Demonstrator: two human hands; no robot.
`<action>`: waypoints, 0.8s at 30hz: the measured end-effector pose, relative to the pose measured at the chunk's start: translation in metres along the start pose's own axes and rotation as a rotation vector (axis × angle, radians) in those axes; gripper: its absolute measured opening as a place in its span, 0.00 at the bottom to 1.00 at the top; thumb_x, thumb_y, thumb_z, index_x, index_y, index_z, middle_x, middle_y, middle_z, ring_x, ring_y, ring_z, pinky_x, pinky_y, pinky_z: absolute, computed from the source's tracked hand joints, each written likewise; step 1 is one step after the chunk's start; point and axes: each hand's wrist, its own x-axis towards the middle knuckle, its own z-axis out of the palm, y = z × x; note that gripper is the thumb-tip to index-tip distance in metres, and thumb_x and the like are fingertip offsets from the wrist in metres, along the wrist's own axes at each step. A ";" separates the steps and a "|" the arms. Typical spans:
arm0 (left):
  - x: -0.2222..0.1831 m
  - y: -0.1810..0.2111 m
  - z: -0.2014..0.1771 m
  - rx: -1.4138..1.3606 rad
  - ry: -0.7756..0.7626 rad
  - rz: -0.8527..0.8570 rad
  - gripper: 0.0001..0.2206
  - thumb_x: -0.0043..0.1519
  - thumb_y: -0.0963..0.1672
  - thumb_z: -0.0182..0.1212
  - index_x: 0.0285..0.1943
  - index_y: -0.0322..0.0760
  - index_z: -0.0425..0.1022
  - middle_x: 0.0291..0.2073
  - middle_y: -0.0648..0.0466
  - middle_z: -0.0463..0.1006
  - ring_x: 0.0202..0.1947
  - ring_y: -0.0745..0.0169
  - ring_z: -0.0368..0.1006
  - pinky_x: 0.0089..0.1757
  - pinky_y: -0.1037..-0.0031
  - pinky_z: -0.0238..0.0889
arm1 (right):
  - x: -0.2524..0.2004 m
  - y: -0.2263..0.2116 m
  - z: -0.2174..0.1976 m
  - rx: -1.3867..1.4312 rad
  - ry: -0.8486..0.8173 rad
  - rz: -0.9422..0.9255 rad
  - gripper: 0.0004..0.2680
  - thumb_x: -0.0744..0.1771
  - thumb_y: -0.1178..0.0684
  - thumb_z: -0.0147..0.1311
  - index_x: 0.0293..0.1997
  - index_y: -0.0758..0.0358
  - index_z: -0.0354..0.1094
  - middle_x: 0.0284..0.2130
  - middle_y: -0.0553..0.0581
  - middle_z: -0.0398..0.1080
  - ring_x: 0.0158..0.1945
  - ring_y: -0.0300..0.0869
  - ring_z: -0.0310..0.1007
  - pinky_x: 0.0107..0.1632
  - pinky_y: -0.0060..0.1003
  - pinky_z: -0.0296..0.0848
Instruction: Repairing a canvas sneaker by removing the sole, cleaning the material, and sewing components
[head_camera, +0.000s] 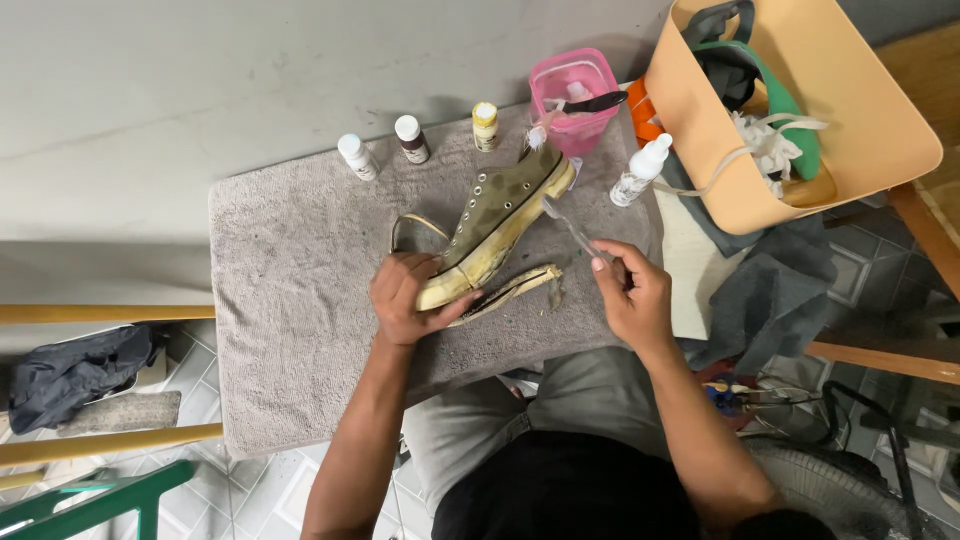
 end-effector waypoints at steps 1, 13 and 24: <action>-0.002 -0.003 0.001 0.000 0.002 0.000 0.22 0.49 0.49 0.82 0.41 0.31 0.79 0.33 0.43 0.81 0.31 0.45 0.76 0.36 0.59 0.72 | 0.002 -0.004 0.000 -0.001 -0.001 -0.002 0.06 0.69 0.60 0.55 0.49 0.67 0.76 0.13 0.51 0.57 0.17 0.36 0.57 0.25 0.31 0.61; -0.001 -0.010 0.000 -0.150 0.075 -0.049 0.25 0.48 0.54 0.73 0.40 0.28 0.78 0.30 0.42 0.80 0.27 0.43 0.75 0.33 0.60 0.71 | -0.015 -0.014 0.021 0.124 -0.093 0.010 0.06 0.66 0.60 0.59 0.44 0.65 0.78 0.09 0.45 0.51 0.15 0.32 0.51 0.24 0.28 0.57; 0.003 -0.006 0.000 -0.139 0.056 -0.008 0.24 0.53 0.53 0.73 0.41 0.28 0.76 0.31 0.42 0.79 0.27 0.42 0.75 0.33 0.58 0.71 | -0.028 -0.025 0.033 0.042 -0.061 -0.119 0.07 0.67 0.58 0.57 0.45 0.68 0.78 0.12 0.53 0.54 0.14 0.39 0.57 0.22 0.33 0.61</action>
